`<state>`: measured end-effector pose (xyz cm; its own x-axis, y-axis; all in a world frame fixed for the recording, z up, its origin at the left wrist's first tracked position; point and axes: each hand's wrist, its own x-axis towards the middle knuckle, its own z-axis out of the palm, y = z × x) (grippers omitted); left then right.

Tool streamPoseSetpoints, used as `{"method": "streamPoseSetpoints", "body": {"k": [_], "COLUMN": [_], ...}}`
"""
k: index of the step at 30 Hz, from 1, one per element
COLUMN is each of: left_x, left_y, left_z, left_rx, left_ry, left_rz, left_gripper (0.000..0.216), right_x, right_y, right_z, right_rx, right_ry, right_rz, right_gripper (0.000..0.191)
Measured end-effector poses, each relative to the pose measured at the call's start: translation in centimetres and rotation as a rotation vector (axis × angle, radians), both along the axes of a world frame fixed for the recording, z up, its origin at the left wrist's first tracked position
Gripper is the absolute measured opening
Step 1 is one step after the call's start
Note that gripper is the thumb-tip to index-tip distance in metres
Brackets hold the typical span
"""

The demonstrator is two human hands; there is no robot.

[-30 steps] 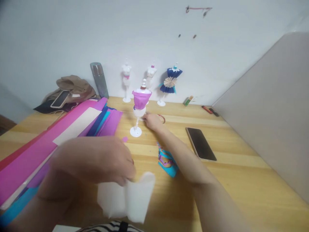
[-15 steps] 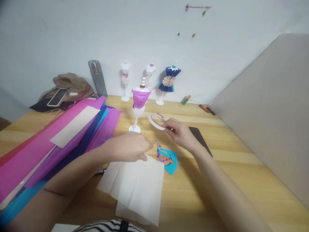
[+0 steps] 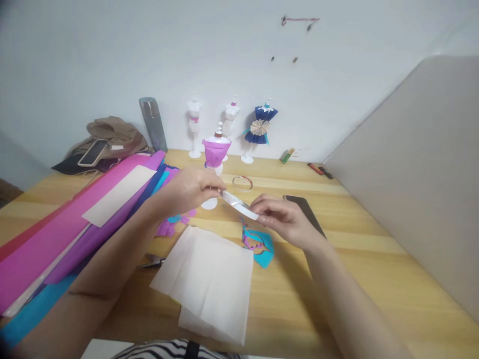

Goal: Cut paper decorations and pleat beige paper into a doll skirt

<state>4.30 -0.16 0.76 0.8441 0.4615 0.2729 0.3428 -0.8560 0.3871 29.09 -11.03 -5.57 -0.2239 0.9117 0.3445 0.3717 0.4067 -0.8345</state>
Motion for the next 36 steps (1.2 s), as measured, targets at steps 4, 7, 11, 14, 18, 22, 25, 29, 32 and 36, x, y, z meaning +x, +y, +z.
{"method": "streamPoseSetpoints", "body": {"k": [4,7,11,14,18,22,25,29,32,36], "left_x": [-0.5,-0.9,-1.8,-2.7,-3.9,-3.8,-2.5,-0.3,0.5,0.6], "left_y": [0.0,-0.1,0.0,0.3,0.8,0.9,0.5,-0.7,-1.5,-2.2], "left_z": [0.6,0.9,1.2,1.7,2.2,1.9,1.1,0.0,-0.3,-0.2], "left_rx": [-0.044,-0.009,0.091,0.15,0.137,0.093,0.045,-0.105,-0.166,-0.096], "left_ry": [0.002,-0.031,-0.104,-0.144,-0.209,-0.146,-0.048,-0.044,-0.123,-0.132], "left_rz": [0.016,-0.002,0.009,0.062,0.146,0.089,-0.016,-0.062,-0.045,-0.005], "left_gripper": [0.021,0.023,0.022,0.02,0.016,0.015,0.017,0.017,0.019,0.02], "right_x": [-0.3,-0.4,-0.3,-0.2,-0.2,-1.1,-2.2,-3.8,-5.1,-6.3], "right_y": [0.3,0.5,0.6,0.5,0.0,-0.8,-1.1,-1.0,-0.8,-0.4], "right_z": [0.0,0.2,0.7,1.1,1.5,1.6,1.1,-0.4,-1.3,-1.7], "right_rx": [-0.005,-0.036,-0.06,0.061,0.195,0.284,0.35,0.375,0.362,0.43], "right_ry": [0.065,0.042,-0.099,-0.293,-0.423,-0.483,-0.512,-0.388,-0.301,-0.297], "right_rz": [0.024,0.004,-0.016,-0.103,-0.192,-0.239,-0.331,-0.538,-0.602,-0.629], "right_gripper": [0.015,0.018,0.021,0.018,0.012,0.01,0.009,0.008,0.006,0.009]}}
